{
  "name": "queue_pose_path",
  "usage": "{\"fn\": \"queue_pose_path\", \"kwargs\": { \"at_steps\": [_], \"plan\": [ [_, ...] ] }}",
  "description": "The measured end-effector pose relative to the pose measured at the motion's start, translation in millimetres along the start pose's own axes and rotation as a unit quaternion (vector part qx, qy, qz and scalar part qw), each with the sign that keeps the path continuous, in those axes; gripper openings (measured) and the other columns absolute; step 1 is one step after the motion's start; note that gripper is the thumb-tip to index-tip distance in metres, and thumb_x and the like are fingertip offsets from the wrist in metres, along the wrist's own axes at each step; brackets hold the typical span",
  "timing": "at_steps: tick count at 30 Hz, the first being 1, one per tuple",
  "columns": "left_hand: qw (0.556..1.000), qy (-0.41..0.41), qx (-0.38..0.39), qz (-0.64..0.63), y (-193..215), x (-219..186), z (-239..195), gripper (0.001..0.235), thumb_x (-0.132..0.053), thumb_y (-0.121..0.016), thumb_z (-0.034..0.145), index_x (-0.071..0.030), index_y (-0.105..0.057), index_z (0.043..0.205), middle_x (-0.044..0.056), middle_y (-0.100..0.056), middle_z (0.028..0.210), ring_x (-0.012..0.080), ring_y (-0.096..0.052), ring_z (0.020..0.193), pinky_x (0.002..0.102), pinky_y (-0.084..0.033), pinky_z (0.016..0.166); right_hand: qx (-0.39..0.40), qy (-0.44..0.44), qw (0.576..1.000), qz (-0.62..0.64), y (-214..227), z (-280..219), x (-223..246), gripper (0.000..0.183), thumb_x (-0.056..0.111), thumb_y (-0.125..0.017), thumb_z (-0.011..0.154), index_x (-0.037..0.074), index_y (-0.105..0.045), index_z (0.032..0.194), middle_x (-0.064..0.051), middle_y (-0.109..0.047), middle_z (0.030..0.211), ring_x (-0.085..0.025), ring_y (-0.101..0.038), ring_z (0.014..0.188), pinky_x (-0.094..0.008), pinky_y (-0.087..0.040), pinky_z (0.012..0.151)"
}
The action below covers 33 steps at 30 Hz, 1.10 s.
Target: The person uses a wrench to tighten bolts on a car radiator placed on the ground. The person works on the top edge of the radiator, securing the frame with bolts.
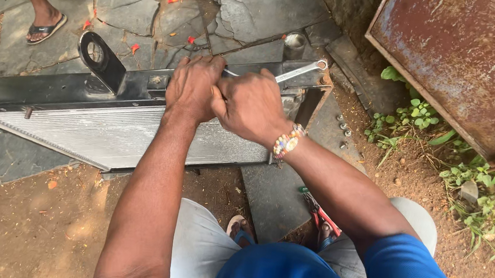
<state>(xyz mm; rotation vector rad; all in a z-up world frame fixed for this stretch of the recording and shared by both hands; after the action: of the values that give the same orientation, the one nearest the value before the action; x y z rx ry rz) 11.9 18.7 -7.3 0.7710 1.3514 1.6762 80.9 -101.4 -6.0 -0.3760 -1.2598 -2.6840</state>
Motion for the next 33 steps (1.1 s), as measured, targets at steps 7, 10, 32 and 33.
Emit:
{"fn": "queue_pose_path", "kwargs": {
  "at_steps": [7, 10, 32, 33],
  "plan": [
    [0.999, 0.023, 0.035, -0.034, 5.4, -7.2, 10.5, 0.112, -0.089, -0.079, 0.053, 0.001, -0.067, 0.118, 0.024, -0.068, 0.119, 0.0371, -0.062, 0.117, 0.054, -0.03, 0.115, 0.125, 0.173, 0.964, 0.161, 112.8, -64.7, -18.5, 0.031, 0.023, -0.056, 0.092, 0.008, -0.055, 0.066, -0.01, -0.054, 0.063, -0.032, -0.053, 0.074, -0.053, -0.047, 0.093],
    [0.999, 0.022, 0.036, -0.023, 9.9, -5.7, 15.2, 0.12, -0.096, -0.074, 0.052, 0.002, -0.066, 0.121, 0.025, -0.068, 0.12, 0.0369, -0.064, 0.115, 0.055, -0.028, 0.118, 0.101, 0.159, 0.96, 0.208, 121.4, -88.6, -42.3, 0.033, 0.023, -0.057, 0.092, 0.007, -0.051, 0.063, -0.01, -0.049, 0.063, -0.03, -0.052, 0.071, -0.049, -0.048, 0.092],
    [0.999, 0.03, 0.034, -0.028, 8.3, -11.6, -1.1, 0.107, -0.087, -0.08, 0.055, 0.002, -0.068, 0.113, 0.021, -0.07, 0.113, 0.0368, -0.065, 0.114, 0.053, -0.041, 0.113, 0.04, 0.168, 0.983, 0.064, 71.1, -59.8, -23.0, 0.035, 0.036, -0.06, 0.089, 0.007, -0.055, 0.069, -0.011, -0.052, 0.065, -0.033, -0.053, 0.064, -0.048, -0.042, 0.067],
    [0.996, 0.05, 0.069, -0.035, 6.4, -9.8, -1.1, 0.104, -0.085, -0.078, 0.058, 0.0, -0.068, 0.116, 0.019, -0.071, 0.115, 0.0343, -0.066, 0.113, 0.05, -0.042, 0.115, 0.051, 0.17, 0.982, 0.069, 72.4, -60.9, -23.1, 0.036, 0.036, -0.06, 0.089, 0.006, -0.055, 0.069, -0.012, -0.052, 0.065, -0.034, -0.053, 0.064, -0.048, -0.042, 0.067]
  ]
}}
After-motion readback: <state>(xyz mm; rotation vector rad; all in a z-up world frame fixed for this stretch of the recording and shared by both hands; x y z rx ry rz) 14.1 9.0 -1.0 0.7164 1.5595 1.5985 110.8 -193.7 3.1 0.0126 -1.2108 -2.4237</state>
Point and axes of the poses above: each hand's wrist, its own z-axis towards the middle knuckle, its own y-axis out of the back of the hand, x = y × z, the point moved 3 cm from there along z, towards the middle knuckle
